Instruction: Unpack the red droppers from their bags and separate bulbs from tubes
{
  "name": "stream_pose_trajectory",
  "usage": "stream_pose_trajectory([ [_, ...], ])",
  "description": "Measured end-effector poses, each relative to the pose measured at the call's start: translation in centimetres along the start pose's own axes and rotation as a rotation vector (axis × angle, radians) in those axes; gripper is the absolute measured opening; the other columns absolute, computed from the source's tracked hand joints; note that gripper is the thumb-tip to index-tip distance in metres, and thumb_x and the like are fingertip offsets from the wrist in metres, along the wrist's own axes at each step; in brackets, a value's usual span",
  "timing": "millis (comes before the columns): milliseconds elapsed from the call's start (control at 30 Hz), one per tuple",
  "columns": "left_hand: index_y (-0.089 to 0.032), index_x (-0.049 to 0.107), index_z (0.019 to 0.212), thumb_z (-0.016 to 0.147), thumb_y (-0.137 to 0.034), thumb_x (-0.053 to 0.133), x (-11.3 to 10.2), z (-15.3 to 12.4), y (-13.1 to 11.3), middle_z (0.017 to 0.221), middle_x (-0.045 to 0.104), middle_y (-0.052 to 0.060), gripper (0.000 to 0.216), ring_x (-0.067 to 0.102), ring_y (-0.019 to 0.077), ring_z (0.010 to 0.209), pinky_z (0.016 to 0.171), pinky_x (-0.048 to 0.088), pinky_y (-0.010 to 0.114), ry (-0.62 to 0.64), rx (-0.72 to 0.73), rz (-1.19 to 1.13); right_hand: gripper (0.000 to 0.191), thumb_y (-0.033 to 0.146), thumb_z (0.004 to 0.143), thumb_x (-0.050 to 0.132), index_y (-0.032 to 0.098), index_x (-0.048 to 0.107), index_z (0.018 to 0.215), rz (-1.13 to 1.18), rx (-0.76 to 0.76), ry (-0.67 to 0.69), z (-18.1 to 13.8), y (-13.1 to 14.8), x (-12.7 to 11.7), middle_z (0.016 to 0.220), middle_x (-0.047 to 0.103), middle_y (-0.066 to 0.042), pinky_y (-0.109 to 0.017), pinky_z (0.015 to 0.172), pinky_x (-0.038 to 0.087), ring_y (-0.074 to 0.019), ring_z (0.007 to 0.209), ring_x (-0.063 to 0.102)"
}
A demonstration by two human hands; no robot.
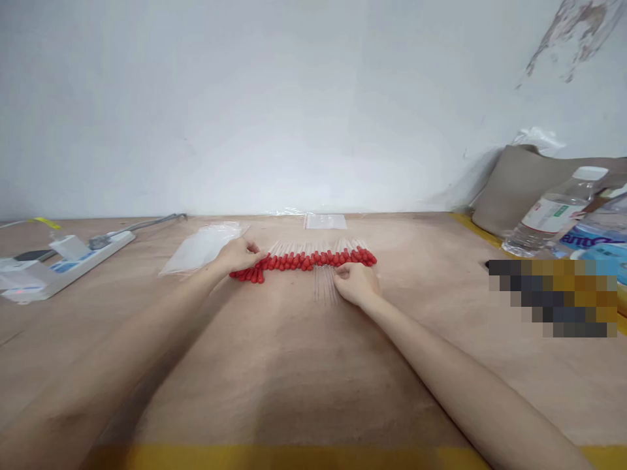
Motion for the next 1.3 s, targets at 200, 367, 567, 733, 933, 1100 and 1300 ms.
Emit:
stream_pose_trajectory([
  [200,-0.020,0.064,0.064,0.064,-0.050,0.058,1.0,0.4,0.0,0.052,0.063,0.003,0.031,0.060,0.0170,0.054,0.055,0.044,0.024,0.104,-0.071,-0.032,0.026,0.030,0.070,0.047,0.025,0.065,0.088,-0.046,0.028,-0.014,-0.2,0.1,0.5,0.079,0.067,0.000,-0.032,0.074,0.038,-0.0191,0.080,0.058],
  [367,-0.018,0.064,0.061,0.067,-0.045,0.054,1.0,0.2,-0.2,0.044,0.058,0.003,0.030,0.055,0.0154,0.043,0.047,0.040,0.024,0.094,-0.100,-0.084,0.028,0.031,0.072,0.046,0.023,0.064,0.093,-0.086,-0.004,-0.026,-0.4,0.6,0.6,0.083,0.066,-0.003,-0.036,0.079,0.036,-0.0203,0.082,0.058],
  [567,-0.017,0.062,0.066,0.068,-0.046,0.055,-0.8,-0.4,0.5,0.049,0.057,0.001,0.030,0.055,0.0151,0.049,0.046,0.036,0.023,-0.020,-0.084,-0.150,0.032,0.043,0.079,0.040,0.023,0.064,0.088,-0.144,-0.076,-0.041,-0.4,0.9,0.5,0.081,0.066,-0.005,-0.042,0.081,0.032,-0.0236,0.081,0.058],
  [733,-0.018,0.057,0.062,0.071,-0.044,0.053,-1.9,-1.2,0.8,0.055,0.059,0.001,0.028,0.056,0.0152,0.056,0.049,0.037,0.023,-0.086,-0.024,-0.199,0.032,0.042,0.081,0.039,0.023,0.065,0.082,-0.147,-0.113,-0.071,-0.3,1.1,0.1,0.077,0.067,-0.005,-0.037,0.073,0.034,-0.0233,0.077,0.059],
  [933,-0.018,0.051,0.073,0.078,-0.036,0.051,-1.5,-5.7,-1.4,0.066,0.062,-0.001,0.019,0.057,0.0120,0.060,0.055,0.041,0.021,-0.138,0.266,-0.367,0.027,0.040,0.080,0.044,0.022,0.064,0.084,0.008,-0.308,-0.282,-0.7,2.3,-2.8,0.064,0.061,-0.001,-0.029,0.064,0.035,-0.0158,0.062,0.054],
  [1100,-0.018,0.049,0.071,0.080,-0.029,0.052,-0.5,-11.3,-3.3,0.075,0.061,0.001,0.015,0.058,0.0125,0.069,0.063,0.043,0.023,-0.292,0.597,-0.383,0.032,0.041,0.078,0.051,0.019,0.061,0.100,-0.035,-0.784,-0.468,-5.1,5.3,-2.9,0.093,0.060,-0.008,-0.034,0.078,0.034,-0.0195,0.087,0.052],
  [1300,-0.018,0.049,0.077,0.081,-0.024,0.054,1.0,-13.9,-4.3,0.079,0.061,0.001,0.008,0.058,0.0119,0.073,0.068,0.046,0.024,-0.352,0.770,-0.404,0.030,0.037,0.082,0.051,0.024,0.058,0.108,-0.178,-1.048,-0.394,-8.5,7.2,0.8,0.097,0.062,-0.004,-0.041,0.091,0.021,-0.0185,0.095,0.048],
])
Point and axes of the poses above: each hand's wrist, its own z-axis towards the middle knuckle, its own x-axis out of the palm, y = z × x, the point moved 7 cm from there along z, towards the middle knuckle
